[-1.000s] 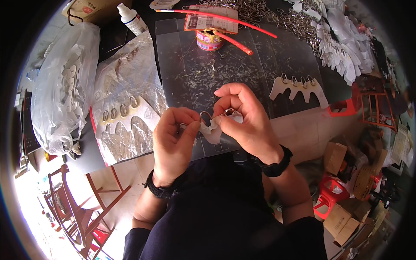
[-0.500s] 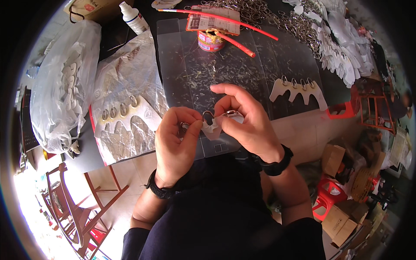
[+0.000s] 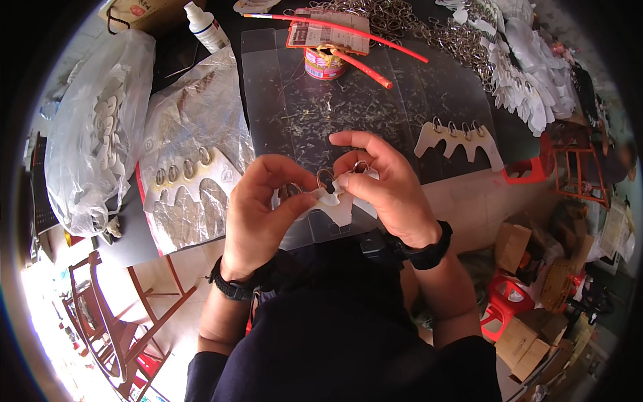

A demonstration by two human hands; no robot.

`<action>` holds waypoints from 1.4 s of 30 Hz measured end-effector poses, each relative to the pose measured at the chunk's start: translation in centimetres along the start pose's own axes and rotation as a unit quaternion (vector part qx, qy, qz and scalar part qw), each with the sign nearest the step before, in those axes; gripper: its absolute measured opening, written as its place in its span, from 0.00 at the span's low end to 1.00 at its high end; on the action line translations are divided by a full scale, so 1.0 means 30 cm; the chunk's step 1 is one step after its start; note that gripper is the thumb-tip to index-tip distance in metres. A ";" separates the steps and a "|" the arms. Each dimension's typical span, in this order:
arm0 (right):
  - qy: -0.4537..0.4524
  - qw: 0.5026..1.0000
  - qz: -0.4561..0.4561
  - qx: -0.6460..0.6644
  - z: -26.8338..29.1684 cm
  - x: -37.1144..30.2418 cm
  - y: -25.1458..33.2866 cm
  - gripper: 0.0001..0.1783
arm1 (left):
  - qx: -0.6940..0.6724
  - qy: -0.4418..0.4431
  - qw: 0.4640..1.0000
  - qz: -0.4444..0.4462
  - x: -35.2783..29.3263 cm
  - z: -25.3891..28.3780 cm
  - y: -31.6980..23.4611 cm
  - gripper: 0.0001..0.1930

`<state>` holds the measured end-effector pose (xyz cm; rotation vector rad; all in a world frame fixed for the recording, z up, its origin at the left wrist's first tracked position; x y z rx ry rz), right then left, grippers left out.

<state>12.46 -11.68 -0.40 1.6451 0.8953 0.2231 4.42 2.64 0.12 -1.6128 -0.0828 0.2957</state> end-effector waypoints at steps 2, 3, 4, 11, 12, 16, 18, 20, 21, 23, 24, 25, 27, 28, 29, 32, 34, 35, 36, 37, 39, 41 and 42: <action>0.000 1.000 -0.002 0.001 -0.003 -0.003 0.006 0.25 | 0.009 0.037 0.999 -0.028 0.002 0.002 -0.008 0.15; -0.001 1.000 -0.004 0.002 -0.003 -0.004 0.008 0.25 | 0.008 0.037 0.999 -0.029 0.002 0.006 -0.011 0.15; -0.001 1.000 -0.004 0.001 -0.004 -0.005 0.008 0.25 | 0.017 0.042 0.998 -0.038 0.002 0.009 -0.016 0.14; 0.022 1.000 0.007 0.005 -0.009 -0.008 0.013 0.25 | -0.115 0.060 0.990 -0.056 -0.001 0.014 0.031 0.12; 0.018 1.000 0.005 -0.003 -0.009 -0.009 0.013 0.25 | -0.115 0.060 0.990 -0.057 -0.002 0.014 0.031 0.12; 0.013 0.999 0.021 -0.025 -0.001 -0.014 0.020 0.24 | -0.125 0.059 0.990 -0.020 0.000 0.012 0.037 0.13; 0.009 0.997 0.028 -0.069 -0.002 -0.019 0.034 0.24 | -0.094 0.060 0.994 -0.022 0.000 0.013 0.032 0.14; 0.016 0.996 0.026 -0.083 -0.006 -0.023 0.050 0.24 | -0.063 0.067 0.995 -0.026 -0.002 0.013 0.029 0.14; 0.022 0.995 0.024 -0.098 -0.008 -0.024 0.053 0.24 | -0.063 0.067 0.995 -0.026 -0.003 0.012 0.029 0.14; 0.028 0.993 0.037 -0.113 -0.007 -0.022 0.054 0.24 | -0.094 0.063 0.994 -0.012 -0.002 0.008 0.033 0.13; 0.033 0.990 0.049 -0.127 -0.008 -0.021 0.057 0.24 | -0.094 0.063 0.994 -0.013 0.000 0.004 0.030 0.13; 0.033 0.990 0.048 -0.128 -0.008 -0.021 0.058 0.24 | -0.091 0.054 0.994 -0.003 0.000 0.001 0.031 0.12; 0.046 0.982 0.069 -0.170 -0.016 -0.019 0.068 0.24 | -0.088 0.045 0.995 0.006 0.003 -0.004 0.033 0.12; 0.046 0.982 0.069 -0.170 -0.016 -0.017 0.071 0.24 | -0.061 0.046 0.997 -0.003 0.005 -0.007 0.032 0.11; 0.056 0.981 0.061 -0.174 -0.019 -0.013 0.073 0.24 | -0.035 0.046 0.998 -0.013 0.006 -0.007 0.029 0.11; 0.069 0.985 0.063 -0.148 -0.023 0.002 0.081 0.25 | -0.001 0.016 1.000 0.020 0.001 0.016 0.021 0.11; 0.053 0.978 0.131 -0.157 -0.016 0.022 0.112 0.27 | -0.105 -0.031 0.994 0.017 -0.007 0.024 0.027 0.10; 0.002 0.916 0.245 -0.316 0.008 0.021 0.156 0.26 | -0.207 -0.075 0.975 0.013 -0.014 0.032 0.034 0.10; -0.063 0.885 0.272 -0.372 0.018 0.012 0.179 0.26 | -0.245 -0.100 0.964 -0.001 -0.019 0.032 0.037 0.10; -0.124 0.848 0.299 -0.421 0.019 0.000 0.194 0.25 | -0.244 -0.111 0.963 -0.006 -0.022 0.026 0.042 0.10; -0.149 0.891 0.220 -0.368 0.037 -0.010 0.120 0.25 | -0.312 -0.178 0.933 -0.017 -0.033 0.034 0.076 0.08; -0.104 0.951 0.141 -0.254 0.009 -0.016 0.045 0.27 | -0.317 -0.170 0.932 -0.037 -0.034 0.024 0.091 0.07; -0.054 0.975 0.085 -0.197 -0.027 -0.009 0.015 0.31 | -0.312 -0.182 0.932 -0.028 -0.035 0.013 0.094 0.08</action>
Point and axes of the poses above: each hand's wrist, its own x-axis towards the middle knuckle, its own z-axis out of the back of the hand, y = z × x, the point moved 5 cm from there along x, towards the middle knuckle, and after that the axes turned 1 degree about x, right-handed, at the moved point
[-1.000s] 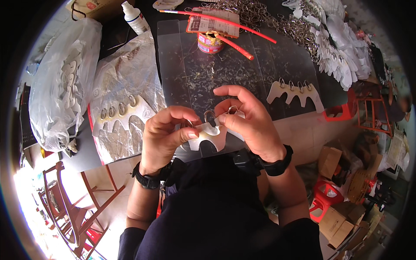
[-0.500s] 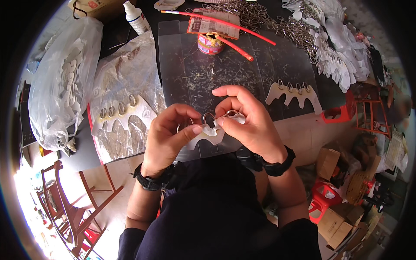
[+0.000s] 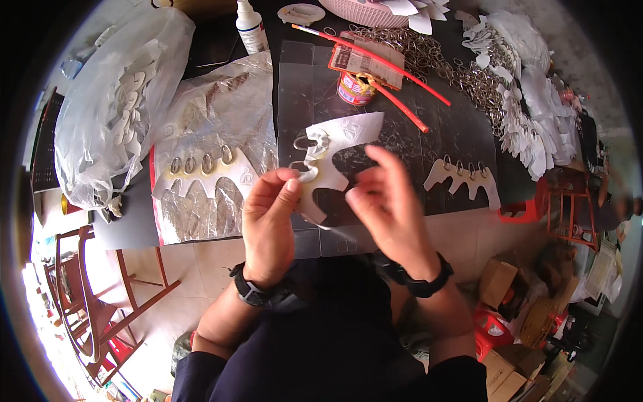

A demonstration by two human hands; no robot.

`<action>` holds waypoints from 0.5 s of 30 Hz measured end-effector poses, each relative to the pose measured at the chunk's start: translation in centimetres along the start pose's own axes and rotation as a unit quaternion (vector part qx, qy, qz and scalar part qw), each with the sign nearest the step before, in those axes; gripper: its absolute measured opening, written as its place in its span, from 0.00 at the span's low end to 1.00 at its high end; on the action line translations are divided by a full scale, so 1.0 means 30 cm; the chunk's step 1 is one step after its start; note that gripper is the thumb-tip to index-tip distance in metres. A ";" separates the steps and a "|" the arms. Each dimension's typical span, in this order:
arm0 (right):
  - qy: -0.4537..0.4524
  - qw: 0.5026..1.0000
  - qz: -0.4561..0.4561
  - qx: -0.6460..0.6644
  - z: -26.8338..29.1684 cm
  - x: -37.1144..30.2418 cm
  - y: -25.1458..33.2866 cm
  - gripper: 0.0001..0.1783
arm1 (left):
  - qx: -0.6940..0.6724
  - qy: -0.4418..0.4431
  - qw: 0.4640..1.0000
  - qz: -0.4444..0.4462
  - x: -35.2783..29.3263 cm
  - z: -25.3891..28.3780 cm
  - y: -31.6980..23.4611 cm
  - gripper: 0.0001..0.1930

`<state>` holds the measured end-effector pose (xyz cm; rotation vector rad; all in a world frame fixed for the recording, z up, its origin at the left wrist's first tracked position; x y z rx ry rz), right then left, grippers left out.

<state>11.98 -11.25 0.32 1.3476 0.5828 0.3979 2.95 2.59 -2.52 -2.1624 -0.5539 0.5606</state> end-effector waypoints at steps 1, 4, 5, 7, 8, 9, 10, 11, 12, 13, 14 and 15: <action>0.031 0.997 -0.007 0.071 -0.045 -0.002 -0.010 0.33 | 0.006 -0.010 1.000 0.007 -0.008 -0.005 0.009 0.09; 0.071 0.990 -0.036 0.114 -0.065 0.045 -0.032 0.33 | 0.215 0.075 0.974 0.005 -0.046 -0.020 0.013 0.17; 0.075 0.993 -0.050 0.076 -0.044 0.063 -0.032 0.34 | 0.338 0.125 0.932 -0.023 -0.062 -0.018 0.010 0.18; 0.117 0.992 -0.030 -0.033 0.002 0.078 -0.033 0.34 | 0.394 0.169 0.901 -0.062 -0.097 -0.036 -0.028 0.19; 0.128 0.986 -0.016 -0.105 0.043 0.085 -0.033 0.34 | 0.474 0.215 0.848 -0.103 -0.114 -0.063 -0.053 0.19; 0.139 0.974 -0.003 -0.176 0.071 0.086 -0.034 0.34 | 0.547 0.259 0.783 -0.143 -0.126 -0.090 -0.072 0.19; 0.106 0.948 0.052 -0.296 0.084 0.081 -0.002 0.30 | 0.540 0.246 0.787 -0.169 -0.116 -0.098 -0.097 0.17; 0.102 0.948 0.050 -0.297 0.095 0.080 -0.008 0.30 | 0.538 0.249 0.787 -0.168 -0.099 -0.109 -0.103 0.17; 0.071 0.927 0.128 -0.346 0.107 0.078 0.010 0.27 | 0.559 0.219 0.778 -0.186 -0.075 -0.118 -0.113 0.16; 0.040 0.895 0.205 -0.394 0.119 0.066 0.029 0.24 | 0.578 0.188 0.768 -0.204 -0.049 -0.130 -0.120 0.16; 0.005 0.920 0.198 -0.338 0.122 0.065 0.020 0.17 | 0.574 0.186 0.760 -0.241 -0.027 -0.140 -0.105 0.15; 0.004 0.921 0.196 -0.338 0.125 0.063 0.011 0.17 | 0.574 0.188 0.760 -0.240 -0.006 -0.148 -0.076 0.15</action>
Point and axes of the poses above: each hand's wrist, its own x-axis towards the middle knuckle, its own z-axis out of the back of the hand, y = z × x, the point moved 5 cm from there along x, towards the middle knuckle, and after that the axes turned 1 degree about x, right-handed, at the moved point
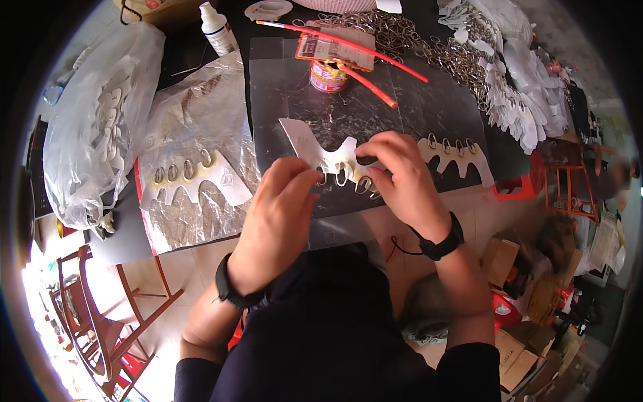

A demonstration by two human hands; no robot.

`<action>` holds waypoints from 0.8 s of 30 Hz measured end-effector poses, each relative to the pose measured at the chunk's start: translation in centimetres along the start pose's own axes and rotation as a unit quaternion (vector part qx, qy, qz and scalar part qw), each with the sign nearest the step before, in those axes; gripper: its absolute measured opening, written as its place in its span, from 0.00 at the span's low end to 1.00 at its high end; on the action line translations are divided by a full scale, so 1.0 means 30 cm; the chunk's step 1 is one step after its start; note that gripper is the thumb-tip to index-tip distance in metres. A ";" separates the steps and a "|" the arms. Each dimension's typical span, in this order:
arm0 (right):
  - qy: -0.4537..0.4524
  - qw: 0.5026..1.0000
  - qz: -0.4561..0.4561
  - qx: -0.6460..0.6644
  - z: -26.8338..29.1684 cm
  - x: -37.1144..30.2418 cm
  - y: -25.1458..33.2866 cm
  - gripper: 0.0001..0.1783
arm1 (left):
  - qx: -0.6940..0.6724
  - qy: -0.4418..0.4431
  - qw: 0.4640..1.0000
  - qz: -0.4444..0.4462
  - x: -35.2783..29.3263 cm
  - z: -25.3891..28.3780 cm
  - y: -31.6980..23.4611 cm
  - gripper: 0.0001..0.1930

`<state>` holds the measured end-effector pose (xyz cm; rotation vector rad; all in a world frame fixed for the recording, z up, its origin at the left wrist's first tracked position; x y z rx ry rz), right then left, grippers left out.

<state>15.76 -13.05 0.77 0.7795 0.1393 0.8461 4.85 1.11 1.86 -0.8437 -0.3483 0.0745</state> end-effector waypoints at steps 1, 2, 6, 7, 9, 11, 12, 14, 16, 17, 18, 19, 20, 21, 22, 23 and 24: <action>0.003 0.998 0.045 -0.042 -0.003 0.000 0.007 0.15 | -0.019 0.004 1.000 -0.008 0.018 -0.032 0.009 0.15; 0.006 0.992 0.088 -0.086 -0.006 -0.004 0.014 0.14 | -0.040 0.009 0.999 -0.017 0.034 -0.068 0.019 0.15; -0.003 0.992 0.073 -0.100 -0.029 -0.028 -0.012 0.11 | -0.003 0.000 1.000 -0.010 0.060 -0.158 0.073 0.17; 0.001 0.996 0.071 -0.057 -0.022 -0.026 -0.022 0.12 | 0.008 -0.005 1.000 0.001 0.069 -0.169 0.084 0.15; -0.003 1.000 0.025 0.016 -0.001 -0.020 -0.036 0.13 | 0.015 -0.004 1.000 0.005 0.082 -0.175 0.086 0.14; -0.009 0.995 -0.041 0.096 0.022 -0.010 -0.043 0.13 | 0.025 -0.004 1.000 0.011 0.092 -0.178 0.083 0.13; -0.008 0.994 -0.041 0.098 0.022 0.000 -0.038 0.13 | 0.036 -0.007 0.999 0.019 0.097 -0.181 0.082 0.12; -0.043 0.998 0.031 0.020 0.027 0.013 -0.001 0.12 | 0.047 -0.007 0.999 0.025 0.104 -0.187 0.079 0.11; -0.027 0.999 0.027 0.029 0.002 0.020 0.001 0.12 | 0.064 0.002 0.998 0.013 0.104 -0.191 0.081 0.09; -0.011 0.999 0.025 0.037 -0.017 0.022 0.000 0.12 | 0.065 0.005 0.998 0.012 0.103 -0.195 0.085 0.09; 0.005 0.999 0.022 0.046 -0.034 0.023 -0.002 0.13 | 0.059 -0.007 0.998 0.013 0.103 -0.194 0.089 0.08; -0.001 0.999 0.021 0.050 -0.042 0.022 -0.007 0.13 | 0.053 -0.018 0.998 0.014 0.104 -0.191 0.091 0.08; -0.003 0.999 0.018 0.050 -0.046 0.023 -0.009 0.13 | 0.052 -0.015 0.998 0.012 0.109 -0.192 0.091 0.08; -0.001 0.999 0.004 0.051 -0.051 0.025 -0.014 0.12 | 0.043 -0.009 0.999 0.020 0.116 -0.191 0.095 0.07; 0.003 0.999 -0.010 0.052 -0.056 0.027 -0.022 0.12 | 0.034 -0.004 0.999 0.029 0.121 -0.193 0.101 0.07; 0.001 0.999 -0.013 0.053 -0.057 0.026 -0.029 0.12 | 0.034 -0.001 0.999 0.028 0.124 -0.195 0.105 0.07; 0.009 0.999 -0.017 0.048 -0.061 0.023 -0.036 0.14 | 0.035 0.002 0.999 0.032 0.127 -0.197 0.112 0.06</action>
Point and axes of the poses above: each hand's wrist, its own x-axis towards the middle knuckle, its own z-axis out of the back of the hand, y = z × x, the point moved 5 cm from there along x, towards the middle knuckle, and after that the axes turned 1 degree about x, right-handed, at the moved point
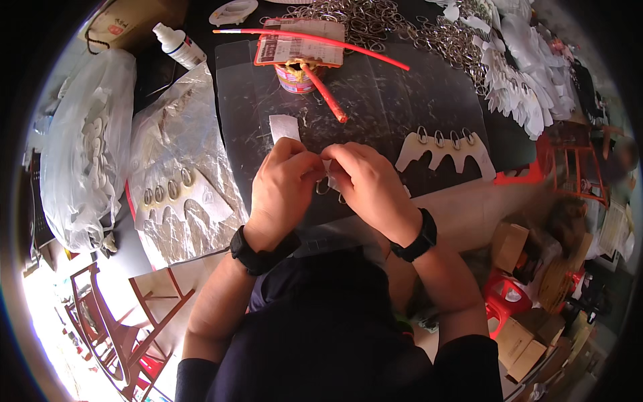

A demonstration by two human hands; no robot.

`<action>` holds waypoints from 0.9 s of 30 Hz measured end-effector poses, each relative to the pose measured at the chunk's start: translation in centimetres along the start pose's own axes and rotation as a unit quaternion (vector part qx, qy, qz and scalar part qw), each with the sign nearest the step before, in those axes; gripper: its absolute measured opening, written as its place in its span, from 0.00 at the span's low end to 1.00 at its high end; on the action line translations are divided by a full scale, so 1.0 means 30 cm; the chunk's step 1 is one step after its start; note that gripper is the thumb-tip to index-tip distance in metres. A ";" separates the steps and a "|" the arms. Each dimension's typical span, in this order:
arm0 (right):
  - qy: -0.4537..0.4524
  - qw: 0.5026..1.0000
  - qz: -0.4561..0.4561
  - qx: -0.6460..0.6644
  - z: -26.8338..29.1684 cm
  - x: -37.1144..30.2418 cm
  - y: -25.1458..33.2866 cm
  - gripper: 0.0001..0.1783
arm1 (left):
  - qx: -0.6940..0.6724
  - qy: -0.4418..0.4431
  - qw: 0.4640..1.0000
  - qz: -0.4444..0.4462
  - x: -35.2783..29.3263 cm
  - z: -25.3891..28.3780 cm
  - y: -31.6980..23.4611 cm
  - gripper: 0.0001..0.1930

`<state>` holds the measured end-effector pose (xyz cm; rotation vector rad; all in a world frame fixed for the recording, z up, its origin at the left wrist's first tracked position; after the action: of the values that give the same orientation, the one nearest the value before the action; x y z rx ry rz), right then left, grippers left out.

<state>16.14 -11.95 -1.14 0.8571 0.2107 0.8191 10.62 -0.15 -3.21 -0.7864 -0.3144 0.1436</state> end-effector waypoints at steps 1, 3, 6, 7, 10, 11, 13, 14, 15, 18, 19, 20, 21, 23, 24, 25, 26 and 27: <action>0.008 1.000 -0.005 -0.005 -0.002 -0.001 -0.005 0.16 | 0.000 0.003 1.000 0.004 0.003 -0.001 0.003 0.06; 0.007 1.000 -0.024 0.006 -0.005 0.003 -0.010 0.17 | 0.002 0.008 1.000 0.003 0.006 0.000 0.005 0.05; 0.013 0.999 -0.047 0.020 -0.004 0.010 -0.017 0.17 | -0.001 0.014 1.000 0.003 0.009 -0.003 0.008 0.05; 0.021 0.998 -0.049 0.026 -0.005 0.010 -0.017 0.17 | -0.002 0.015 1.000 0.005 0.009 -0.001 0.007 0.05; 0.043 0.997 -0.052 0.032 -0.013 0.015 -0.027 0.18 | 0.001 0.016 1.000 0.012 0.011 0.000 0.005 0.04; 0.042 0.997 -0.055 0.032 -0.013 0.015 -0.031 0.18 | 0.000 0.019 1.000 0.011 0.012 -0.001 0.004 0.04; 0.040 0.995 -0.068 0.069 -0.014 0.015 -0.039 0.19 | -0.003 0.025 1.000 0.018 0.013 0.000 0.007 0.04; 0.040 0.994 -0.069 0.070 -0.016 0.015 -0.042 0.19 | -0.003 0.026 0.999 0.019 0.013 0.000 0.008 0.04; 0.035 0.996 -0.063 0.059 -0.017 0.014 -0.043 0.19 | -0.008 0.027 0.999 0.017 0.013 0.001 0.009 0.04; 0.018 0.999 -0.038 0.031 -0.020 0.009 -0.037 0.19 | -0.010 0.013 1.000 0.018 0.011 -0.003 0.004 0.05; 0.005 1.000 -0.018 0.014 -0.018 0.008 -0.028 0.19 | -0.006 -0.004 1.000 0.019 0.010 -0.001 0.000 0.05; 0.005 1.000 -0.018 0.014 -0.018 0.008 -0.024 0.19 | -0.006 -0.004 1.000 0.019 0.007 -0.005 -0.004 0.05; 0.011 1.000 -0.025 -0.004 -0.018 0.008 -0.020 0.19 | 0.000 -0.010 1.000 0.025 0.004 -0.008 -0.005 0.04; 0.017 0.999 -0.032 -0.021 -0.024 0.010 -0.022 0.19 | 0.006 -0.015 0.999 0.032 0.001 -0.013 -0.007 0.03; 0.012 0.999 -0.033 -0.013 -0.026 0.012 -0.024 0.18 | 0.012 -0.015 0.999 0.035 0.001 -0.016 -0.008 0.03; 0.008 0.999 -0.034 -0.006 -0.027 0.013 -0.026 0.17 | 0.018 -0.014 0.999 0.038 0.001 -0.018 -0.008 0.03; 0.009 0.999 -0.034 -0.005 -0.027 0.014 -0.026 0.17 | 0.019 -0.014 0.999 0.039 0.000 -0.020 -0.007 0.03; 0.009 0.999 -0.036 -0.012 -0.026 0.014 -0.026 0.16 | 0.025 -0.019 0.999 0.034 -0.001 -0.021 -0.009 0.04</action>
<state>16.49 -11.48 -2.17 0.8153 0.2448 0.7605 10.82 -0.75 -3.45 -0.7463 -0.3201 0.2295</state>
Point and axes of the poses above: each hand's wrist, its own x-axis towards the middle knuckle, its own z-axis out of the back of the hand, y = z × x, the point moved 5 cm from there along x, towards the middle knuckle, and after that the axes turned 1 degree about x, right-handed, at the moved point
